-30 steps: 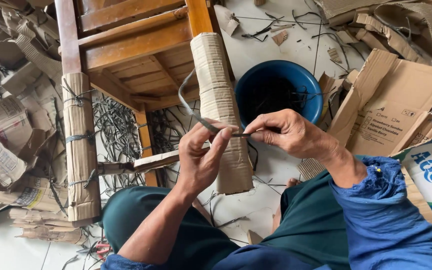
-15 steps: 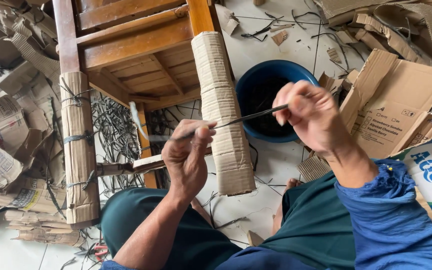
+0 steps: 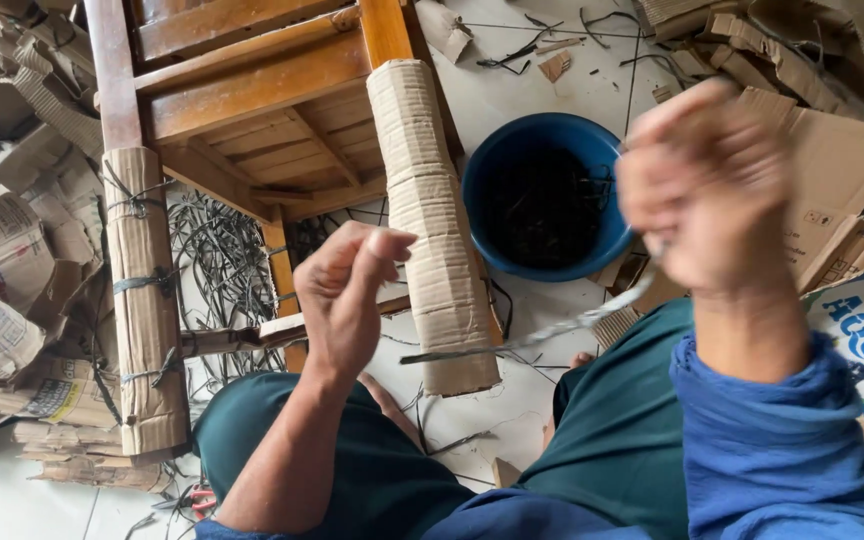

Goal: The person wraps corrugated cardboard around the legs of a wooden chair and secures it with black plastic ties. They adjust the chair position, retrieve cardboard rolls, and repeatedly tie the material to the legs.

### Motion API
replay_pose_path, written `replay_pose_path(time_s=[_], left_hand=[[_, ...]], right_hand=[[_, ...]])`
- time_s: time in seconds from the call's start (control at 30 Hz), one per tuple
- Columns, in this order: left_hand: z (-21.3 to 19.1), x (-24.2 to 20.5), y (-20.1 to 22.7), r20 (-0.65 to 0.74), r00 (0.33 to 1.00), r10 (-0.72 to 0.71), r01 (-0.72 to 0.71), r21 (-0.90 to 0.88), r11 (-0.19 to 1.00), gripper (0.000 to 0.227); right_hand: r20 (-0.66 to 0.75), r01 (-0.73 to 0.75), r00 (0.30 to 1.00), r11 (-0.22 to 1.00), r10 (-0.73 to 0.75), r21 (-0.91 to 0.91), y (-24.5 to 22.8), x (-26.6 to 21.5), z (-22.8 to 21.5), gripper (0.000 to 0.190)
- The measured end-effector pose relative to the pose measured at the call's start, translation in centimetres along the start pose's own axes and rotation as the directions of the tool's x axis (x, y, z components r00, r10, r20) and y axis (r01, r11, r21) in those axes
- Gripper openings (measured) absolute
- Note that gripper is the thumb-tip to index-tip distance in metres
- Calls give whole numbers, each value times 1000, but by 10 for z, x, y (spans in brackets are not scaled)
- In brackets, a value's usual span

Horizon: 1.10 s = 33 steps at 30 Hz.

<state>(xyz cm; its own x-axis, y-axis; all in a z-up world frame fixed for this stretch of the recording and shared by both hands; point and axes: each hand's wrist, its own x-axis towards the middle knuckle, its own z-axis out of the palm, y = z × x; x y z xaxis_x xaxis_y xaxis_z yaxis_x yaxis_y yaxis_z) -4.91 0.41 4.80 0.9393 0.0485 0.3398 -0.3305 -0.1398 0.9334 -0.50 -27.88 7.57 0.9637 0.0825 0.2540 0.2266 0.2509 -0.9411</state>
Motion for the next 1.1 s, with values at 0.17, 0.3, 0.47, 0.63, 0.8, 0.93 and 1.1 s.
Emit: replay_pose_path(time_s=[0.17,0.3,0.47,0.63,0.8,0.93,1.1], left_hand=[[18,-16,-7,218,974,56,-74,78,994,28],[20,-23,-11,139,987,77,-91,94,991,15],[2,-21,-30,15,1000,22,-25,234,972,12],[-7,-28,-57,-52,980,-193,199,316,927,27],[13,-32,-84,-105,837,-538,548,170,819,54],[30,-42,-86,-111,841,-529,528,-43,848,53],[29,-53,-117,-55,880,-471,462,-123,878,48]], right_hand=[[376,62,921,913,104,-403,22,-15,56,16],[452,70,880,901,145,-428,37,-21,71,29],[396,-12,868,810,300,-587,35,-7,56,9],[283,-213,776,656,563,-724,98,-1,14,22],[262,-306,802,747,536,-590,191,-29,24,31],[177,-392,819,759,545,-519,236,-30,40,43],[173,-349,876,839,451,-418,189,-9,69,34]])
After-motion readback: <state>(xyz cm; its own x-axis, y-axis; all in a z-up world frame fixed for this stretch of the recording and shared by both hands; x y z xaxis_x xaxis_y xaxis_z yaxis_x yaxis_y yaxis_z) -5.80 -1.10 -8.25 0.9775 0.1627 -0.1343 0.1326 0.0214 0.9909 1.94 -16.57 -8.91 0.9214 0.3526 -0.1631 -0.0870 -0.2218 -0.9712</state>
